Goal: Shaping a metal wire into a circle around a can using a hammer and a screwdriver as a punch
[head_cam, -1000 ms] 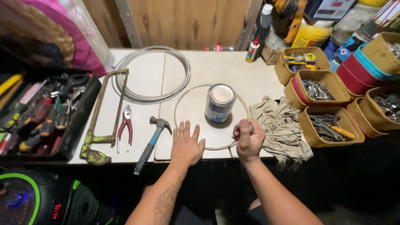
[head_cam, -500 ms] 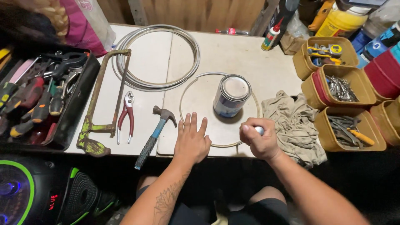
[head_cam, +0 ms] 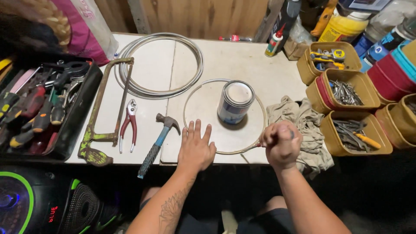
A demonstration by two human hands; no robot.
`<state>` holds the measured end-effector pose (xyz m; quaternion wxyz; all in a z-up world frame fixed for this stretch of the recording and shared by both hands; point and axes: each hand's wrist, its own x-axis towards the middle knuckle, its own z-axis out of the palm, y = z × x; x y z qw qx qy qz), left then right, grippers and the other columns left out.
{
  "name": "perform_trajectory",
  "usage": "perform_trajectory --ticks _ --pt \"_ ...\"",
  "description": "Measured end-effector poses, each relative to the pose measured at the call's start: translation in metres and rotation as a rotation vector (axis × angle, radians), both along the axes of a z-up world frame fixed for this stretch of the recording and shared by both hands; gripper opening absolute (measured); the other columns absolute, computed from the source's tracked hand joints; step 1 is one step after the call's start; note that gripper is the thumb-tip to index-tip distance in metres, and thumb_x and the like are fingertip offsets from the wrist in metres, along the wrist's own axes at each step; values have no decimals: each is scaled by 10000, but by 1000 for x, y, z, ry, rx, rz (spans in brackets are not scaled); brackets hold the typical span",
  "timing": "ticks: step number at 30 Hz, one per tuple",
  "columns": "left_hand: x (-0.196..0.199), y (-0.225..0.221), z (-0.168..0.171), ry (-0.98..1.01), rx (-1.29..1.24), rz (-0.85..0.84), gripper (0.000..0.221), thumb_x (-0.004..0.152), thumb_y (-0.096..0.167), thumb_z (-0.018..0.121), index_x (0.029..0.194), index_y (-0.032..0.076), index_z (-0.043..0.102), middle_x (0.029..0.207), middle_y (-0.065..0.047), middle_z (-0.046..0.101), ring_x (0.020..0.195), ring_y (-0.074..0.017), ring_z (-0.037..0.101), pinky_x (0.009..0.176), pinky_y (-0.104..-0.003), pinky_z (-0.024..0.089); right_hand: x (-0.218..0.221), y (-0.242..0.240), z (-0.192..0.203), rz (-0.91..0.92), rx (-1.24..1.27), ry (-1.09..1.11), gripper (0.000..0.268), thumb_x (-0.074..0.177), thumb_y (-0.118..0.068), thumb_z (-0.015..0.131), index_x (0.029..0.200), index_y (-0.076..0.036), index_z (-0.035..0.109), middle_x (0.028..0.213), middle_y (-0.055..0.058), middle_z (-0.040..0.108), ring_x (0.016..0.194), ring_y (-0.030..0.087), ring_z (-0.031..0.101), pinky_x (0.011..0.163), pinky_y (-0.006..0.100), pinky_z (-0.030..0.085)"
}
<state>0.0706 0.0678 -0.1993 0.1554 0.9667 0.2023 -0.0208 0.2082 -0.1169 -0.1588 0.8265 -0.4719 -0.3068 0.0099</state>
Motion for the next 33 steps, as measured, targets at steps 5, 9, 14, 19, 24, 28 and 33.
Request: perform_trajectory --ticks 5,9,14,19,24,28,33 --pt "1 1 -5 -19 21 -3 691 933 417 367 1567 143 398 1631 -256 284 1539 -439 194 1235 -591 148 2 -5 -2 -68 30 82 355 1041 -238 466 713 -103 452 442 46 334 340 168 404 361 308 441" --pt "1 0 -5 -25 10 3 693 930 413 363 1567 143 399 1632 -258 283 1542 -440 190 1236 -592 142 8 -7 -6 -79 64 112 336 1034 -231 445 724 -101 442 444 64 316 330 190 393 345 334 438" --pt "1 1 -5 -17 1 9 696 928 419 364 1568 148 397 1638 -252 276 1546 -434 185 1239 -591 136 7 -8 -7 -75 57 115 338 1034 -238 447 726 -98 442 442 65 313 329 193 394 348 334 436" --pt "0 0 -3 -20 3 6 700 922 415 361 1565 144 402 1633 -259 284 1542 -440 192 1237 -591 136 4 -7 -3 -87 75 131 331 1022 -239 460 721 -103 448 440 63 308 325 193 386 338 333 431" --pt "2 0 -6 -11 10 6 700 924 424 356 1568 153 397 1635 -253 282 1544 -432 191 1240 -586 134 3 -9 -4 -92 77 136 323 1019 -234 460 723 -104 447 440 59 303 324 189 384 343 328 433" --pt "1 0 -2 -13 9 9 700 922 420 363 1567 151 395 1633 -256 284 1543 -436 195 1240 -590 136 4 -10 -8 -92 77 141 323 1023 -237 458 730 -101 440 441 66 304 324 193 382 343 334 432" --pt "1 0 0 7 1 10 699 926 419 355 1574 157 384 1642 -250 271 1548 -430 181 1244 -581 129 4 -10 -8 -80 83 135 321 1021 -243 452 732 -103 445 442 61 302 325 191 379 346 331 424"
